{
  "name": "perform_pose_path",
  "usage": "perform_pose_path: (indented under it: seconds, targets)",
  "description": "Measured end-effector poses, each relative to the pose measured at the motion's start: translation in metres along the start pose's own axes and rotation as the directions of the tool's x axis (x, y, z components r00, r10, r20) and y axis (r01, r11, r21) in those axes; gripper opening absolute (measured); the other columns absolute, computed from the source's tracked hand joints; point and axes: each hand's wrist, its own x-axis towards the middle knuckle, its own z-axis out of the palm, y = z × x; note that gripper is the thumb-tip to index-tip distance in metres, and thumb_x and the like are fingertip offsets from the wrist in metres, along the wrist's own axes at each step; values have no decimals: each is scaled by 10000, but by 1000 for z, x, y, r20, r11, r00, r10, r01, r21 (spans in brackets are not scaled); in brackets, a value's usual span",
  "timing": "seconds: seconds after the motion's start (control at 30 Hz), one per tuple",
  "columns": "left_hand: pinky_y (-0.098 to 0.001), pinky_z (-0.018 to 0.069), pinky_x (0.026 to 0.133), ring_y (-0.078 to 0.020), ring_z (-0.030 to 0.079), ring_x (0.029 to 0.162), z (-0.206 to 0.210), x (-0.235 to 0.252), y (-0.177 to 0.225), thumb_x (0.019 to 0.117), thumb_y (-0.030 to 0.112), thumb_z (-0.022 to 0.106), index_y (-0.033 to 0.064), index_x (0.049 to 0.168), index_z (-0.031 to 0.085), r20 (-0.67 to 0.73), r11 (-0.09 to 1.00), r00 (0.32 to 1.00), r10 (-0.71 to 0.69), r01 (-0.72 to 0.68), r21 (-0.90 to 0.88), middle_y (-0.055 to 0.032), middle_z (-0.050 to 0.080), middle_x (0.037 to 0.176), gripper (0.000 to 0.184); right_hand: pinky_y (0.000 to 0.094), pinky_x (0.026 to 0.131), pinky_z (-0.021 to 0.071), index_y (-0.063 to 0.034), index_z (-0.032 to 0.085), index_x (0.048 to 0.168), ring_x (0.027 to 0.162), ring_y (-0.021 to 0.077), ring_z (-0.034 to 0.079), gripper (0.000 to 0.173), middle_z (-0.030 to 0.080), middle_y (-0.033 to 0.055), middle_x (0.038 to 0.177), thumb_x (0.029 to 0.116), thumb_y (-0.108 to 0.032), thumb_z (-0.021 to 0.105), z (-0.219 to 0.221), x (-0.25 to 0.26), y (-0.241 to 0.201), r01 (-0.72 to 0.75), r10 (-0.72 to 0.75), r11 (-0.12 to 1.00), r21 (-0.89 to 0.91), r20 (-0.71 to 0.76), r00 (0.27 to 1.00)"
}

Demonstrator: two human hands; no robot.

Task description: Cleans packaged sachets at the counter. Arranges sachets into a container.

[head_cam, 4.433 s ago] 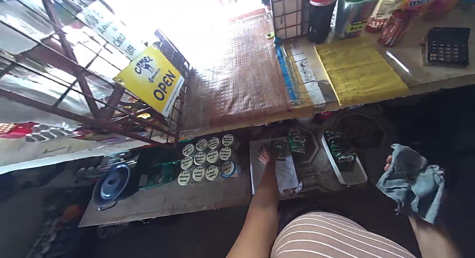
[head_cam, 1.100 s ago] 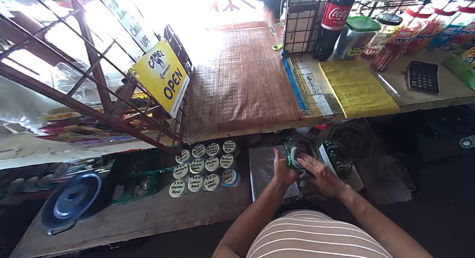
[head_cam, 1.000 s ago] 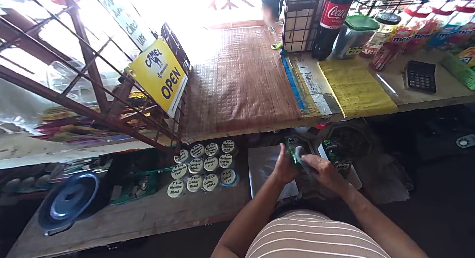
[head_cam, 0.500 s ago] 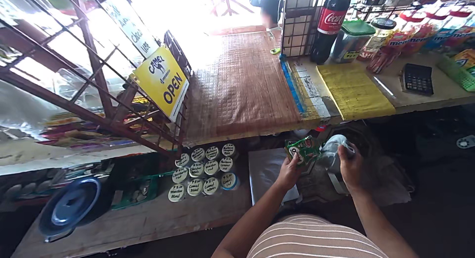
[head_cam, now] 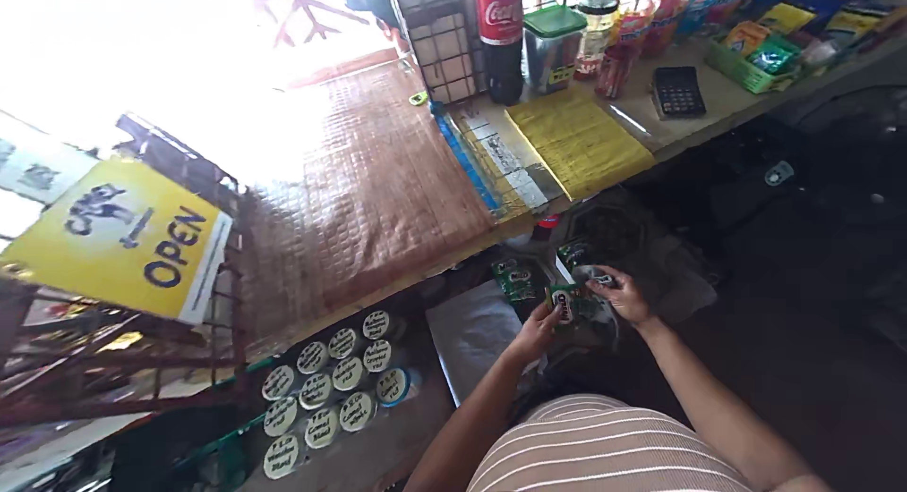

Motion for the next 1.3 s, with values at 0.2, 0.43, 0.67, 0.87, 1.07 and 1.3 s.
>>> perform_pose_path:
  seconds: [0.2,0.43,0.67,0.87,1.07,1.3]
  targets:
    - [-418,437,1087,-324,560,1250,23,58,21,1070,105,450,-69,1392,544,7,740,986,167,-130,660,-285,556,1351,377,305,942,547,112,584,1291,1040,150,665,416,661,225,1199,927,-49,707,-112,-17,9,-64,-2,992,-110,-519,855]
    - [-573,454,1061,-398,621,1231,78,137,-24,1069,208,486,33,1388,586,-37,341,996,-76,61,938,-230,655,1297,377,216,929,516,119,580,1272,1021,78,638,348,655,206,1166,975,-53,640,-183,-52,21,-86,-44,985,-151,-695,718]
    - [-562,477,1029,-430,576,1263,79,152,-65,988,204,630,23,1331,634,-27,203,994,103,6,979,-244,619,1331,388,242,861,564,54,531,1325,933,44,653,341,652,76,1104,1036,-126,552,-210,-51,19,-58,146,987,150,-677,722]
    - [-508,416,1124,-386,533,1346,-8,135,-66,1032,90,472,11,1377,607,-287,219,909,303,227,949,-202,591,1419,378,326,876,604,-43,522,1332,1022,189,706,673,706,89,1139,1079,-508,107,-262,-35,32,312,-72,639,703,-349,934]
    - [-632,132,1227,-452,223,1519,-90,157,-40,966,17,578,89,1577,362,-321,47,944,-72,325,945,-209,348,1616,652,345,932,577,-71,521,1320,1069,123,676,522,692,32,1157,1105,-340,129,-230,-38,14,221,141,709,670,-441,886]
    - [-628,345,1134,-434,460,1380,-97,154,-15,994,167,607,40,1383,588,-288,42,934,-211,304,952,-250,529,1445,409,257,795,605,-162,595,1162,892,19,691,430,712,-78,965,1109,-421,256,-175,-41,6,60,291,789,611,-458,840]
